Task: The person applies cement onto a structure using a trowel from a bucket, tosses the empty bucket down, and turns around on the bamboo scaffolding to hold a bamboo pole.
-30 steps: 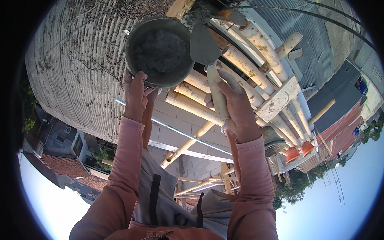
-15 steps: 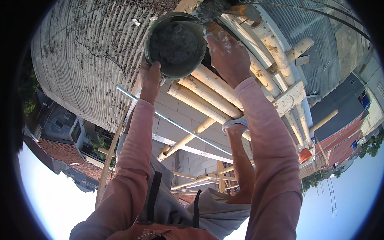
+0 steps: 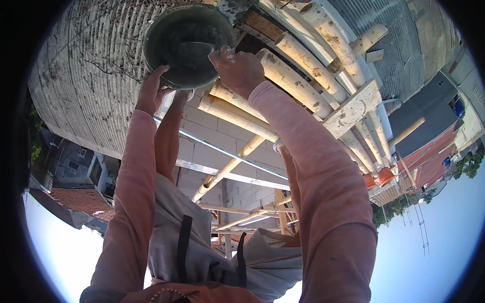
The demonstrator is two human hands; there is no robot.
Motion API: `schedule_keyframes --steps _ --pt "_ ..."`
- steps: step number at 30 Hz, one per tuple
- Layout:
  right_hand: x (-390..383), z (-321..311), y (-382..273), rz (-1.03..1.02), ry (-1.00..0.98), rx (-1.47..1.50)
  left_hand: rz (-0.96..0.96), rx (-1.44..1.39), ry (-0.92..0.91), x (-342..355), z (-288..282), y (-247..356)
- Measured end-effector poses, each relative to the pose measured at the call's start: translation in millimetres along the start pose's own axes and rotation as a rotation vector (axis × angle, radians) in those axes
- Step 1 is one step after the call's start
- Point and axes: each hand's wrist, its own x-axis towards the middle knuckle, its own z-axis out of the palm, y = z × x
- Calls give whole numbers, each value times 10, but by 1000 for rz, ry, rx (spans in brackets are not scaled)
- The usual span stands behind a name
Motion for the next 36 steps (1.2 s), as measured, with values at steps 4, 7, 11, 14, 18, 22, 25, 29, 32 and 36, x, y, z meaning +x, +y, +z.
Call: schedule_keyframes --steps 4,7,11,14,18,22,25,29,32,36 --pt "-152 -9 -9 49 58 68 -141 -101 -108 39 73 -7" --pt "-240 -179 80 27 159 -73 -145 -24 -140 89 -21 -108" --pt "-263 -552 345 -4 327 -278 81 16 20 -241 295 -177" --pt "-199 -950 391 -1 273 -320 207 37 46 -662 493 -155" --pt "-114 -1245 376 -60 -52 -250 267 76 77 -1191 590 -40" --pt "14 -1205 735 -166 -264 -171 300 -43 49 -1402 496 -9" --pt "-48 -977 896 -394 -175 -56 290 -14 -21 -1388 451 -77" --pt "-265 -721 909 -98 -484 227 222 13 -81 -1397 517 -97" --pt "-447 -612 807 51 -617 526 149 -33 -66 -1370 537 -161" --pt "-705 -432 859 73 -466 629 203 78 -58 -1222 570 -306"
